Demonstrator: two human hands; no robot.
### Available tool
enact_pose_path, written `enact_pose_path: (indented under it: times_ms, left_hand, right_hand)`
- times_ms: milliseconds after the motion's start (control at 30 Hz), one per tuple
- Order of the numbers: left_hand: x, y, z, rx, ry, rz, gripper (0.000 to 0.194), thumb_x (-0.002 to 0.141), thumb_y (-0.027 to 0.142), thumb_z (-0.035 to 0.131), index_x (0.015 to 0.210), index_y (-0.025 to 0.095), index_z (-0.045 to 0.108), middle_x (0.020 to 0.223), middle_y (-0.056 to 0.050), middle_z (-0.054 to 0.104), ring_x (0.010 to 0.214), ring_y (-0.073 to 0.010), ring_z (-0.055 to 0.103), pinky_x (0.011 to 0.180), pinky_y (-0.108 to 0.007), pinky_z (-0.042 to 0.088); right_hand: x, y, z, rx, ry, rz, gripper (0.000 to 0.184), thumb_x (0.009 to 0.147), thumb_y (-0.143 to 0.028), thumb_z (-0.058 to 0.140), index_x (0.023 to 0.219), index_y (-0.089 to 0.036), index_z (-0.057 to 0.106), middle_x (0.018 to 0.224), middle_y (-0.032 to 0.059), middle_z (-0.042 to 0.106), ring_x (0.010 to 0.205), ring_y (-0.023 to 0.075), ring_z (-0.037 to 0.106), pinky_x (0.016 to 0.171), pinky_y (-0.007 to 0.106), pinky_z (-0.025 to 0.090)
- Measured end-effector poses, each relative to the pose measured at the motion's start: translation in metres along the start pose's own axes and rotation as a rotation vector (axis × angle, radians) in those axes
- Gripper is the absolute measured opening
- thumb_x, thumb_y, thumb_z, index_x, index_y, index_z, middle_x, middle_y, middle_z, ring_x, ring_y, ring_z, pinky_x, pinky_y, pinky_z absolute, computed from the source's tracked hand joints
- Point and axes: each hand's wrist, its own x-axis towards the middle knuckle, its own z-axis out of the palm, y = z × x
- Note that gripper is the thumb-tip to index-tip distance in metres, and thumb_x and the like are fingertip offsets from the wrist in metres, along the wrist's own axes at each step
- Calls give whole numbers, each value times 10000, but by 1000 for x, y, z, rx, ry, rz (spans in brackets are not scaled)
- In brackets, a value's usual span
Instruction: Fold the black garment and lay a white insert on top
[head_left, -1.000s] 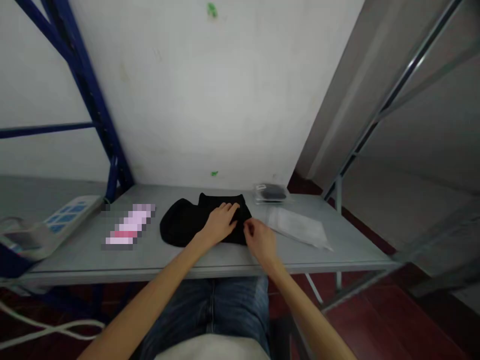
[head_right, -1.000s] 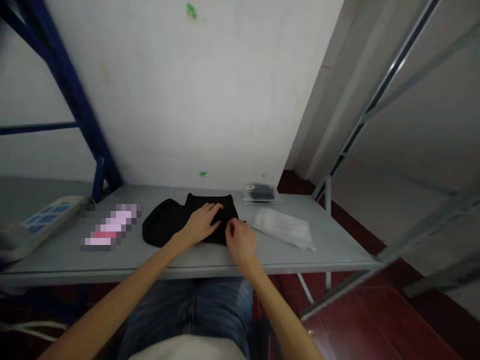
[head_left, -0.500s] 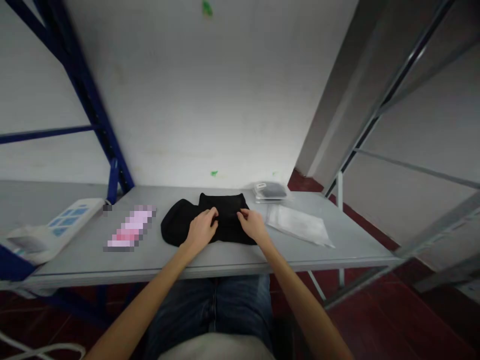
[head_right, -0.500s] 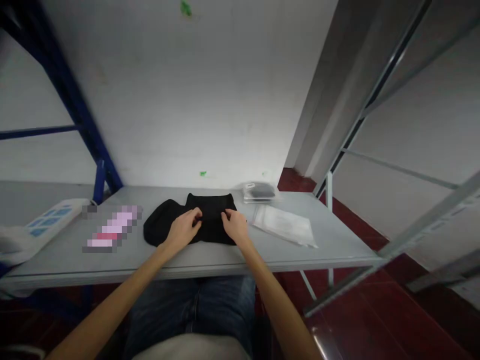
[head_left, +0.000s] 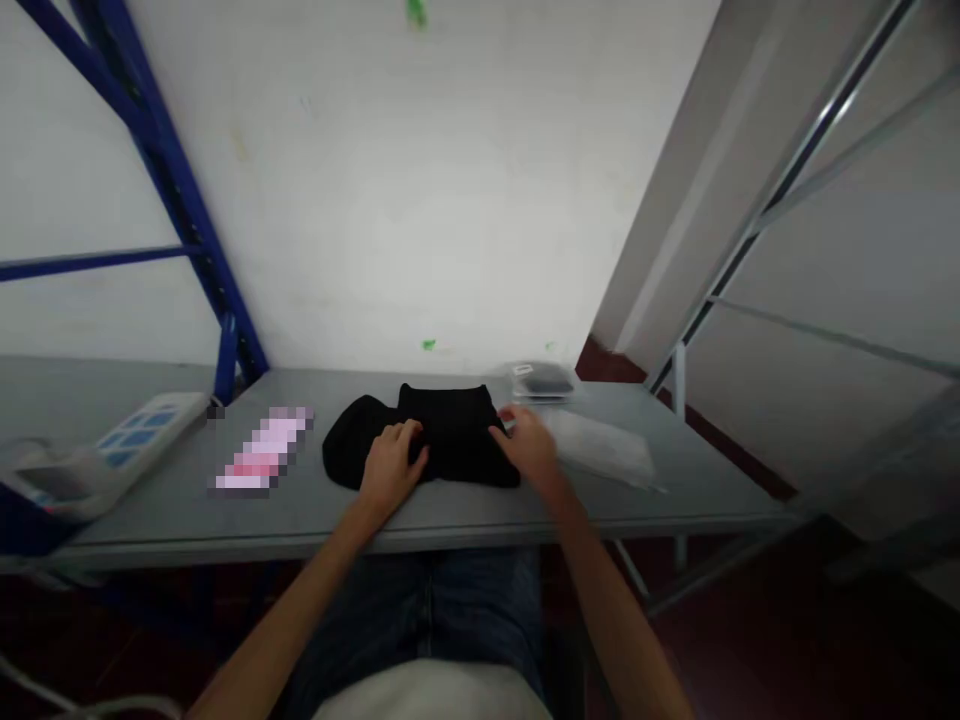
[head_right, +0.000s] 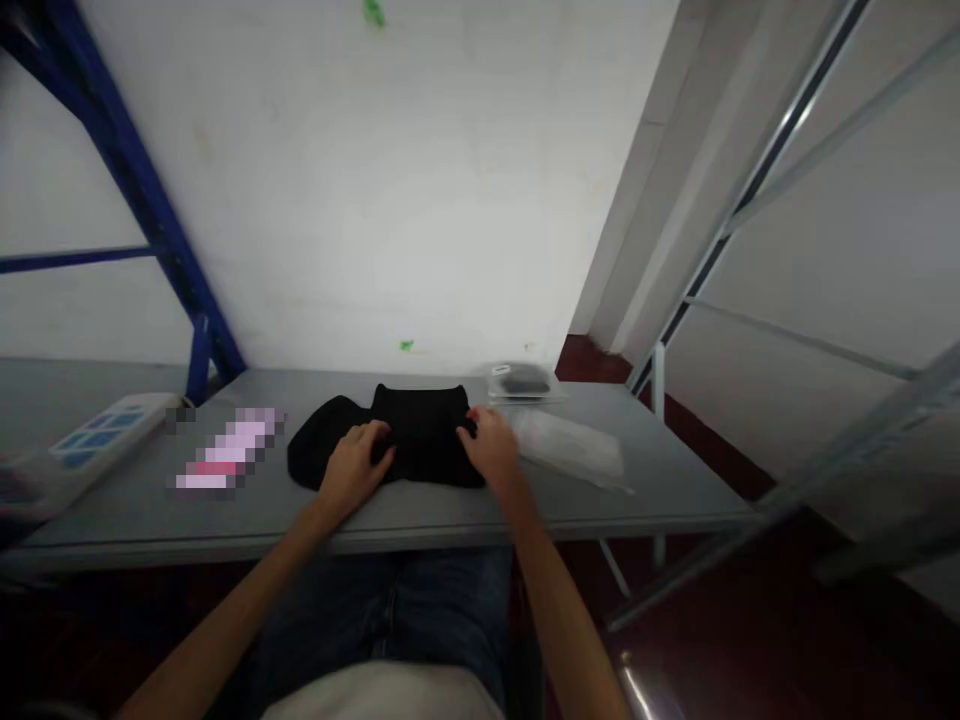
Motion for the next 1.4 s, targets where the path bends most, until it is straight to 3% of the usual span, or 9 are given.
enact_pose_path:
  times_ms: [133,267,533,700,833,1000,1133,1267,1400]
  left_hand:
    - [-1,1,0,24,-19,24,278,969,316,551,1229,228,591,1133,-107,663,1079,-314,608,917,-454,503]
    - [-2,3,-4,-3,-18,74,449,983,316,538,1429,258,523,1348,-131,591,1251,-322,559,1008,-477,498]
    - [30,24,4,-66,-151,311,639,937,383,623,1544,286,444,1665,-97,364,1541,-327,318,1248,-577,280]
    - [46,31,17,-44,-206,370,528,950,378,597,1465,278,540,1643,-88,420,1556,-305,307,1263,-615,215]
    - [45,25,25,-32,-268,364,421,959,383,595,1366,280,618,1597,-87,493,1526,-302,375,1239,-651,241]
    - [38,19,30,8,-318,367,437,1024,352,488,1450,291,563,1628,-84,450,1543,-267,350,1242,-626,246]
    - [35,19,30,39,-316,398,486,1041,344,454,1524,307,486,1652,-76,411,1562,-262,309,1243,-616,249]
    - [32,23,28,30,-247,413,586,1048,468,450,1595,273,370,1660,-113,389,1576,-287,269,1263,-622,176]
    - [26,23,21,-70,7,287,796,986,524,562,1617,153,251,1587,-209,457,1515,-326,381,1261,-589,235]
  right_hand:
    - [2,59,-48,-267,-34,105,331,901,-296,689,1225,-228,677,1214,96,709,1024,230,693,898,337,496]
    - [-2,111,-68,-450,-144,266,522,812,-320,785,1315,-239,671,1279,129,699,1146,291,678,917,364,507]
    - [-1,127,-65,-389,-268,253,564,737,-355,859,1274,-242,729,1263,125,733,1158,302,687,935,355,509]
    - [-1,117,-68,-404,-289,263,238,855,-361,743,1076,-305,812,1138,63,783,1078,275,722,886,338,523]
    - [-1,110,-72,-412,-242,269,226,938,-301,629,1036,-285,832,1050,85,800,1020,263,741,853,321,519]
    - [-3,92,-87,-385,-50,279,262,969,-353,598,1077,-258,817,1023,107,799,978,282,737,821,337,512]
    - [-5,48,-92,-214,167,215,292,1005,-387,546,1103,-259,790,1042,89,795,970,280,723,845,347,508]
    - [-12,-13,-61,-18,295,-74,358,1066,-357,446,1190,-224,754,1162,93,763,1046,247,691,937,337,502]
    - [-24,-56,-9,28,130,-376,314,1074,-311,478,1230,-295,750,1200,51,747,1142,222,648,1044,350,457]
